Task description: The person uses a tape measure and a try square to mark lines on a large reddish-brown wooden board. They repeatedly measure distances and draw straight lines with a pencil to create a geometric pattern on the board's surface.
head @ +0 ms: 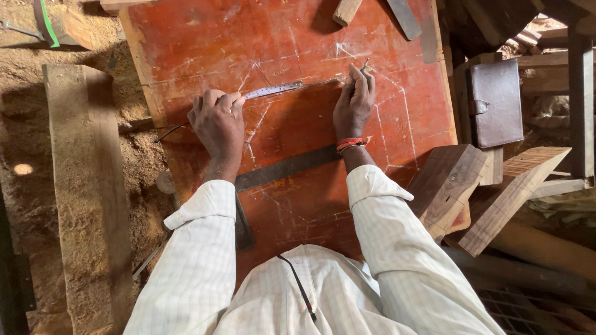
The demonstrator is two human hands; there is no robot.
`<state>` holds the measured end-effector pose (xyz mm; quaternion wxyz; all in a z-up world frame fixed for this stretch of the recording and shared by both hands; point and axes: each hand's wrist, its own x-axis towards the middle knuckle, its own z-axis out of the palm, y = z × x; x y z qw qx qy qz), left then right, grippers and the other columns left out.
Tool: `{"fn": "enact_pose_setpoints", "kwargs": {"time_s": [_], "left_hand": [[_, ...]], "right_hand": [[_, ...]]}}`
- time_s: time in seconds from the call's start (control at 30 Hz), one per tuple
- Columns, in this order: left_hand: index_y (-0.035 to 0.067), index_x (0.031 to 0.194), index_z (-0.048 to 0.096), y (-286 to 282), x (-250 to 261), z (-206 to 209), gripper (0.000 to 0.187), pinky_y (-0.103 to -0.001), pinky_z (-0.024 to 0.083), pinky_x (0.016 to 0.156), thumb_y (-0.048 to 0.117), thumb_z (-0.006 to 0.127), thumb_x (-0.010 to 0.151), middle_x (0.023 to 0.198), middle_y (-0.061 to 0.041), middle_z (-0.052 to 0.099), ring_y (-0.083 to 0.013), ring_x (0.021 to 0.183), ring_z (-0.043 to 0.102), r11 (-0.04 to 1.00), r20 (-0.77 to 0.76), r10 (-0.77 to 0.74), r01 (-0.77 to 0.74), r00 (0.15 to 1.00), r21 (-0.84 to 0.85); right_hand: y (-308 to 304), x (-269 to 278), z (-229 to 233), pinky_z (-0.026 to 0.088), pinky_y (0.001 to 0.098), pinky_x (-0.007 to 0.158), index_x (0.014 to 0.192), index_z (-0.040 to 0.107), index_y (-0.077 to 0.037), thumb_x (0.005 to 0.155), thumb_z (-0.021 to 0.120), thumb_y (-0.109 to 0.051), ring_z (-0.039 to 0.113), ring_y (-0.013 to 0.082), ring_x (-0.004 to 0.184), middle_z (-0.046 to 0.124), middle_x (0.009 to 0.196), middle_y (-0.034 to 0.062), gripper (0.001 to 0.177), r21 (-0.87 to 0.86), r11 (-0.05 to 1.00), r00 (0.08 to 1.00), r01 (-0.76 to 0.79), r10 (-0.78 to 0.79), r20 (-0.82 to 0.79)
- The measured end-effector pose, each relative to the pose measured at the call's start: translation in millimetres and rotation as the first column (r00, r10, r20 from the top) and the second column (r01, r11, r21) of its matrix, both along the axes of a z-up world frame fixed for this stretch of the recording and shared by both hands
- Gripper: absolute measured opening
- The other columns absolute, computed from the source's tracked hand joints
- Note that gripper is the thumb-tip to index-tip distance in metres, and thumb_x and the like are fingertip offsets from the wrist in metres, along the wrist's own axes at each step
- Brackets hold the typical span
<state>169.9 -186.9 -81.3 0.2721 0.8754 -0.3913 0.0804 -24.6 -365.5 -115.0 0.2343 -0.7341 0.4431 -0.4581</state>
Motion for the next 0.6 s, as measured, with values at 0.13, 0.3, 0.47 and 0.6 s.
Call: {"fn": "enact_pose_setpoints", "kwargs": {"time_s": [0.13,0.3,0.47,0.6], "left_hand": [[0.018,0.098,0.080,-0.2,1.1,-1.2,0.013,-0.040,0.047,0.091,0.022,0.086,0.087,0.100,0.004,0.063,-0.0190,0.100,0.059,1.000,0.017,-0.003,0.003,1.000,0.003],[0.018,0.099,0.080,0.4,0.6,-1.9,0.013,-0.040,0.047,0.091,0.022,0.085,0.088,0.100,0.003,0.063,-0.0192,0.101,0.059,1.000,0.015,-0.005,0.005,1.000,0.017],[0.018,0.099,0.080,0.6,-0.3,0.3,0.012,-0.040,0.047,0.091,0.021,0.084,0.089,0.101,0.003,0.062,-0.0198,0.101,0.059,1.000,0.006,-0.006,0.006,1.000,0.009],[0.017,0.099,0.080,0.8,-0.8,3.1,0.011,-0.041,0.046,0.091,0.021,0.084,0.089,0.100,0.002,0.062,-0.0207,0.101,0.059,1.000,0.011,-0.013,0.013,1.000,0.003]], "right_hand": [[-0.4,0.7,0.3,0.056,0.0367,0.093,0.125,0.065,-0.002,0.106,0.054,-0.001,0.066,0.0277,0.106,0.063,0.119,0.0134,0.021,-0.008,1.000,1.000,-0.011,0.011,0.005],[-0.1,0.3,0.9,0.055,0.0374,0.091,0.124,0.066,-0.002,0.107,0.055,-0.003,0.066,0.0282,0.104,0.064,0.117,0.0137,0.020,-0.011,1.000,1.000,-0.005,0.005,-0.015],[-0.5,1.4,1.7,0.055,0.0376,0.091,0.124,0.066,-0.001,0.108,0.055,-0.006,0.066,0.0288,0.104,0.064,0.118,0.0139,0.020,-0.012,1.000,1.000,-0.010,0.009,-0.020],[-0.8,1.2,1.8,0.055,0.0375,0.091,0.123,0.067,-0.002,0.108,0.055,-0.006,0.066,0.0286,0.104,0.065,0.117,0.0134,0.019,-0.017,1.000,1.000,-0.009,0.009,-0.029]]}}
